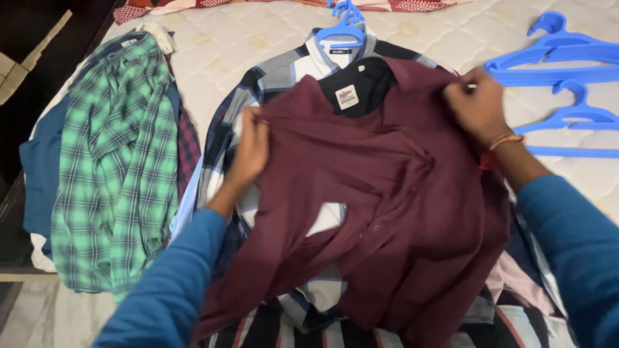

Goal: The person smooths a plaid shirt on a bed, then picks up a maroon shirt, places it on a blue hanger, and buttons it. The person then smooths the maroon shirt and briefly handles a green plaid shirt.

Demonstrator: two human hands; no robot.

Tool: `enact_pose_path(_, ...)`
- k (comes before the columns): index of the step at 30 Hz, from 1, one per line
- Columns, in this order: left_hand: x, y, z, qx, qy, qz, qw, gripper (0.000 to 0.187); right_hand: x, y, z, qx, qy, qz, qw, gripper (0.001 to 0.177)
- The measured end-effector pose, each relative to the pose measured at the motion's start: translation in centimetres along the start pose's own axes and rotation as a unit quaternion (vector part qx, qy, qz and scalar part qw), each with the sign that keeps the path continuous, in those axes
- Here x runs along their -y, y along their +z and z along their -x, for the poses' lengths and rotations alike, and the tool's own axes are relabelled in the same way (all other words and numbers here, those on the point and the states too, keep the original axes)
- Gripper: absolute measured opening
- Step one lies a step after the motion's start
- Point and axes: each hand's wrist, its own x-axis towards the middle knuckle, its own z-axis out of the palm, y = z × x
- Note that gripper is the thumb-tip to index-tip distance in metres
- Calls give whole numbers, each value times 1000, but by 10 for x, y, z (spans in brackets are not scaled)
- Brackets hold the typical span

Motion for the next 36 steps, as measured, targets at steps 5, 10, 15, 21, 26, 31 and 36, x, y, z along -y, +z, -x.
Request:
enact_pose_path(5, 20, -70, -53, 45, 5, -26, 999, 19, 18, -56, -23, 66, 188, -478, 855, 16)
enact_pose_path(10, 9, -121, -125, 144, -172, 42, 974, 22, 63, -127, -37, 137, 276, -475, 825, 13)
enact_pose_path(15, -10, -114, -181, -13, -151, 275, 949, 33, 77, -136, -44, 109, 118, -528, 834, 17)
enact_pose_path(21, -8, -77, -155, 38, -154, 39, 987, 99, 5, -52, -37, 111, 320, -340, 877, 43)
enact_pose_path(26, -41, -39, -53, 23, -4, -292, 956, 70, 6, -33, 33, 6, -33, 25, 999, 58)
enact_pose_path(31, -69, -5, 40, 97, -171, -246, 949, 40, 100, -32, 79, 2, -180, 77, 981, 43)
enact_pose_path(36, -54, 17, 110, 167, -63, -131, 975, 35, 187, -25, 130, 108, -288, 42, 951, 33)
